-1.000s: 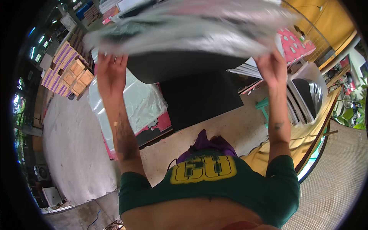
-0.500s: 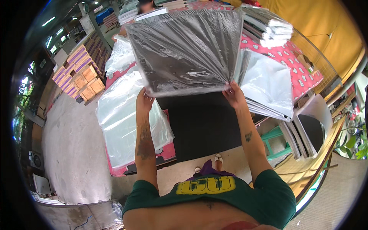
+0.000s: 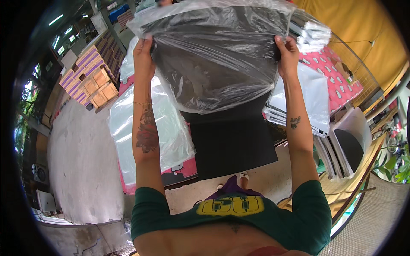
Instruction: The person places black boards into plastic bags and stacks the bagged boards on a table and a pallet.
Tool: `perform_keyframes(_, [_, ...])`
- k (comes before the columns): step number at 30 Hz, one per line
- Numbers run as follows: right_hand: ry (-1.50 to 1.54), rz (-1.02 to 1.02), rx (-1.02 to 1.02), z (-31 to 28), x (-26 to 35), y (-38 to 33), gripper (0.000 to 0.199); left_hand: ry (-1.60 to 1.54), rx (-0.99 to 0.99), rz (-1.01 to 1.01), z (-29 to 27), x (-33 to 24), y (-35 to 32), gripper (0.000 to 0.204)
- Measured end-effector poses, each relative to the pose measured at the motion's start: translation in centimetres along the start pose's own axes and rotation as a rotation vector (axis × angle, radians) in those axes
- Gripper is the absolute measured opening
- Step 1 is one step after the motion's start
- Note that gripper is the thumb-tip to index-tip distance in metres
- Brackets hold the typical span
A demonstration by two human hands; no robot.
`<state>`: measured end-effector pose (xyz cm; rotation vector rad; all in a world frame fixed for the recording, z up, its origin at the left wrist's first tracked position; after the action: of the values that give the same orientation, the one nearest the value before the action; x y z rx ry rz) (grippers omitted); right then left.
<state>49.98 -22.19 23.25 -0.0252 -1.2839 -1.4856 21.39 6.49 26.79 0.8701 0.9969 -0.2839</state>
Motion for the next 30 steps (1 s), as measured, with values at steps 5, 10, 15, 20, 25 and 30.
perform_keyframes(5, [-0.247,-0.146,-0.096,-1.2,-1.2,-3.0,0.027,-0.219,0.035,-0.271,-1.4,3.1,-0.3,0.051])
perform_keyframes(10, [-0.559,0.093,0.183,-8.7,-9.1,-16.0,0.048,0.562,0.15,-0.307,-8.2,16.2,-12.6,0.031])
perform_keyframes(15, [-0.455,0.545,0.259,-18.2,-11.0,-25.8,0.043,0.16,-0.134,-0.51,-2.5,22.6,-19.7,0.019])
perform_keyframes(20, [-0.144,0.697,-0.22,-19.5,-5.7,-23.9,0.032,0.173,-0.077,-0.277,3.7,21.5,-14.7,0.035])
perform_keyframes(25, [0.099,0.441,-0.482,-25.2,-1.0,-17.2,0.057,-0.005,0.077,-0.15,21.0,24.0,-9.6,0.047])
perform_keyframes(30, [0.335,0.657,-0.686,-31.9,-5.2,-14.2,0.076,-0.225,0.045,-0.684,30.4,31.6,-9.6,0.021])
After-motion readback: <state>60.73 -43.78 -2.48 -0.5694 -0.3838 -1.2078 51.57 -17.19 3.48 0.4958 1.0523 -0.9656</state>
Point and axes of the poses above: each hand's wrist, its own y-axis towards the middle knuckle, its own z-axis out of the palm, x = y × z, the point moved 2 cm from there along y, towards the middle knuckle, and after that the axes turned 6 degrees about -z, right-handed, at the moved point
